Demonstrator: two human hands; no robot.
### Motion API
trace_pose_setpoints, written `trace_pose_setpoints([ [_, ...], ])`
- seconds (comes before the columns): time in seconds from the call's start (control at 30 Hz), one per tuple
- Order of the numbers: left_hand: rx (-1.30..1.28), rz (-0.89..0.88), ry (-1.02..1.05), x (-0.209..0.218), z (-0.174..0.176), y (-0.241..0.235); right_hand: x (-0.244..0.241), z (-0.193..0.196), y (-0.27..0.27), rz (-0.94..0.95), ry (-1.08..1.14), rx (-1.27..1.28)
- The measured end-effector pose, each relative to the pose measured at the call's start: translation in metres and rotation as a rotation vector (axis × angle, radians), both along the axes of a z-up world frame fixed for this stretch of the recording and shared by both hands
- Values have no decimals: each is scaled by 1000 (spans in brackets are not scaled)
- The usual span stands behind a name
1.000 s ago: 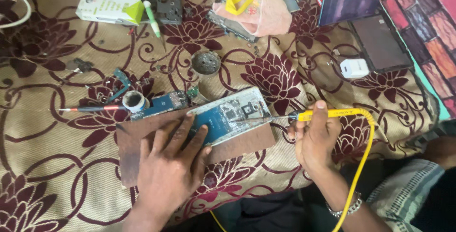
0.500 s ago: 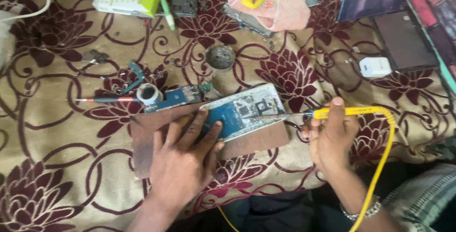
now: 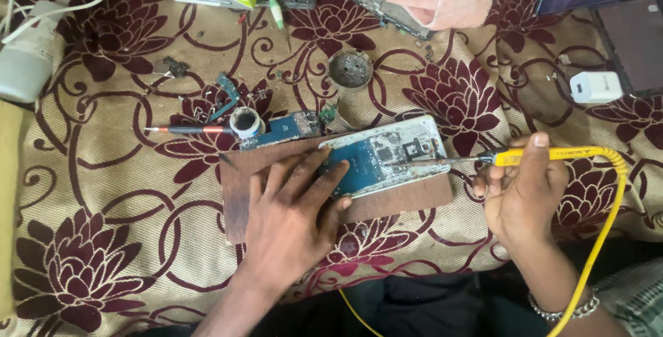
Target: The person uses a soldering iron to apply heat and solder to a small circuit board placed on a wooden block. The hands hold the board steady while the iron is moved across several points on the board. The task continues without visible completion or reassembly.
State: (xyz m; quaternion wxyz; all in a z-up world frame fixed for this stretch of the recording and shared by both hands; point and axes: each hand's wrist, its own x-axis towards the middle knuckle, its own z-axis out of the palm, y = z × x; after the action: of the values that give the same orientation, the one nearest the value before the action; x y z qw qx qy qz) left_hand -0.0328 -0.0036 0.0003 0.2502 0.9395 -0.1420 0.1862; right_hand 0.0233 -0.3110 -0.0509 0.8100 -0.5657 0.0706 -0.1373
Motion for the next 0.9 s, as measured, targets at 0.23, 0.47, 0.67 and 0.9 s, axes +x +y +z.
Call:
trace_pose_setpoints([
  [0.23, -53, -33, 22, -1, 2, 3, -1, -2, -4, 30, -25, 15],
  [0.47, -64, -45, 26, -1, -1, 5, -1, -2, -5, 29, -50, -13],
  [0.67, -67, -54, 35, -1, -3, 7, -1, -2, -4, 7, -33, -58],
  [0.9, -56, -44, 42, -1, -4, 6, -2, 0, 0, -19, -19, -61],
])
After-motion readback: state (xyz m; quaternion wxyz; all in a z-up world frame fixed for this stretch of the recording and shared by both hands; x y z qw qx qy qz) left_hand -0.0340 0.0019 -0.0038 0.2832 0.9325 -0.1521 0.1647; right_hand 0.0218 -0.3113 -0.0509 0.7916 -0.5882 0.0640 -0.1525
